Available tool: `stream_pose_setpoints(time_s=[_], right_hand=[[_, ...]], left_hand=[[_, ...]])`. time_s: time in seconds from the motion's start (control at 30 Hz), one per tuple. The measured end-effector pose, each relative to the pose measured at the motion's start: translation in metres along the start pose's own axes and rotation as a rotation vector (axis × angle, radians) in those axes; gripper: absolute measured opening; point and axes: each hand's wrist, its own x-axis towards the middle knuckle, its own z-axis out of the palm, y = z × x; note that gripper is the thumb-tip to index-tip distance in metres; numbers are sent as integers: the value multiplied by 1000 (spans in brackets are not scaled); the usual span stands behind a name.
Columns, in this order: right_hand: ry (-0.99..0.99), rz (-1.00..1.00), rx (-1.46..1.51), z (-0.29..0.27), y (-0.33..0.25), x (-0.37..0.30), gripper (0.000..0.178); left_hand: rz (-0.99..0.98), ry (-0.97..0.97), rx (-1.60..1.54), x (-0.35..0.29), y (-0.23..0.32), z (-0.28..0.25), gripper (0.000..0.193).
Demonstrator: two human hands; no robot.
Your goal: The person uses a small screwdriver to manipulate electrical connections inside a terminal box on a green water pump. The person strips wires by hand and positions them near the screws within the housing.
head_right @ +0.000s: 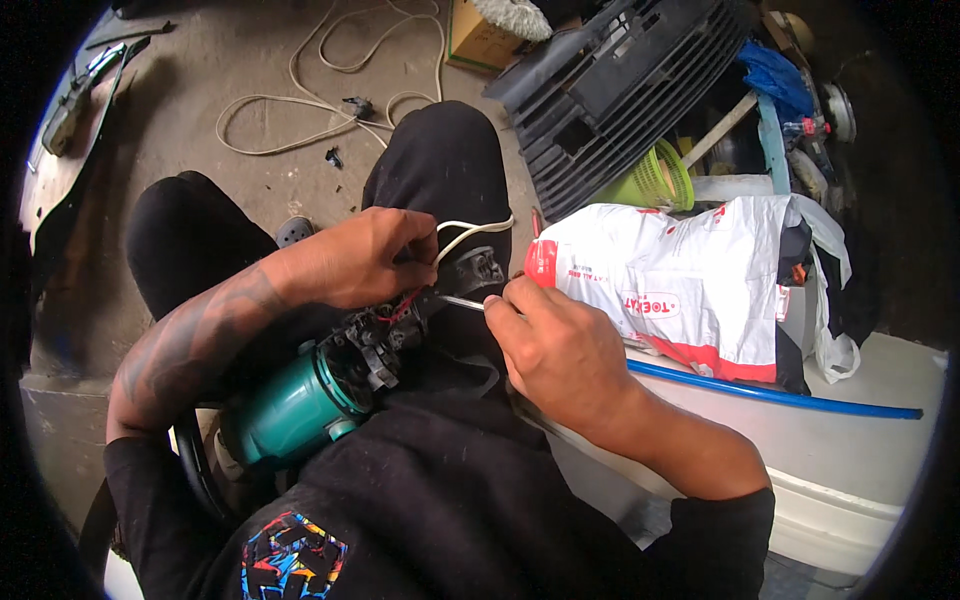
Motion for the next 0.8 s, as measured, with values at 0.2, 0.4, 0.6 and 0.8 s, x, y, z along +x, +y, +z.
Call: stream_pose_setpoints(time_s=[0.2, 0.4, 0.6, 0.8], right_hand=[[-43, 7, -6, -8, -1, 1, 18], [-51, 12, -18, -9, -3, 2, 19], [-84, 1, -30, -12, -3, 4, 19], [-73, -17, -46, -11, -2, 4, 17]], left_hand=[[13, -15, 29, 0, 1, 0, 18], [33, -14, 0, 2, -1, 3, 18], [-9, 15, 27, 1, 3, 4, 19], [51, 40, 88, -1, 3, 7, 18]])
